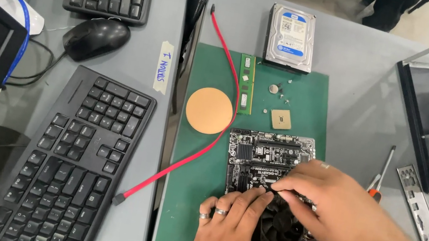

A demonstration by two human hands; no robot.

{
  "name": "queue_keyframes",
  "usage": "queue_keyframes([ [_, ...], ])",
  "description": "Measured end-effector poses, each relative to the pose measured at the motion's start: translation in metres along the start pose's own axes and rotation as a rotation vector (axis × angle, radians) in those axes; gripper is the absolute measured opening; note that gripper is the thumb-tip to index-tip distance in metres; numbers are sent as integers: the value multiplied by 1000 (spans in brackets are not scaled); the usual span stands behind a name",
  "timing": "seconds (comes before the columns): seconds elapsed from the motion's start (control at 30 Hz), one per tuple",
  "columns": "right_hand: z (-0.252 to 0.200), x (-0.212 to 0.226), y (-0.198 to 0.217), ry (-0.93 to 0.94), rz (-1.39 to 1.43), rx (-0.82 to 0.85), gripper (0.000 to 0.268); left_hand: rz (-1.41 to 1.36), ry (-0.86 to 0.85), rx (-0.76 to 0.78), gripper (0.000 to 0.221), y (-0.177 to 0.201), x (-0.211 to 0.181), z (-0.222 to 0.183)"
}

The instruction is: Installing a CPU and its cooling fan onto a motherboard at a computer repair station.

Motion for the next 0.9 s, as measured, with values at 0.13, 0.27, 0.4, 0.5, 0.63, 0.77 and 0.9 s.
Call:
queue_keyframes([
  [0.13, 8, -8, -7, -58, -20, 59, 20, 49, 18, 2, 93, -5, 1, -1],
  [0.27, 9, -9, -12, -69, -13, 99, 17, 61, 35, 30, 94, -10, 3, -1],
  [0.4, 11, -11, -9, -91, 6, 113, 16, 33, 21, 20, 93, -7, 2, -1],
  [0.5, 9, -20, -8, -147, 22, 114, 12, 23, -21, -31, 88, 3, -1, 1],
  [0.63, -6, -34, 3, -320, 2, 105, 7, -14, -15, -7, 83, 6, -1, 3],
  [0.77, -16, -52, -1, -345, 9, 57, 9, 9, -46, 39, 83, 3, -2, 2],
  [0.9, -15, -46, -1, -251, 35, -4, 10, 57, -55, -9, 88, 3, -3, 0],
])
Point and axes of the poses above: each hand's wrist, its own z-axis towards the middle knuckle, its own y-axis out of the back of the hand, x = y × z, the point moved 9 cm from there along z, towards the middle knuckle, and after that the axes turned 10 degrees about z, right-handed, at the moved point
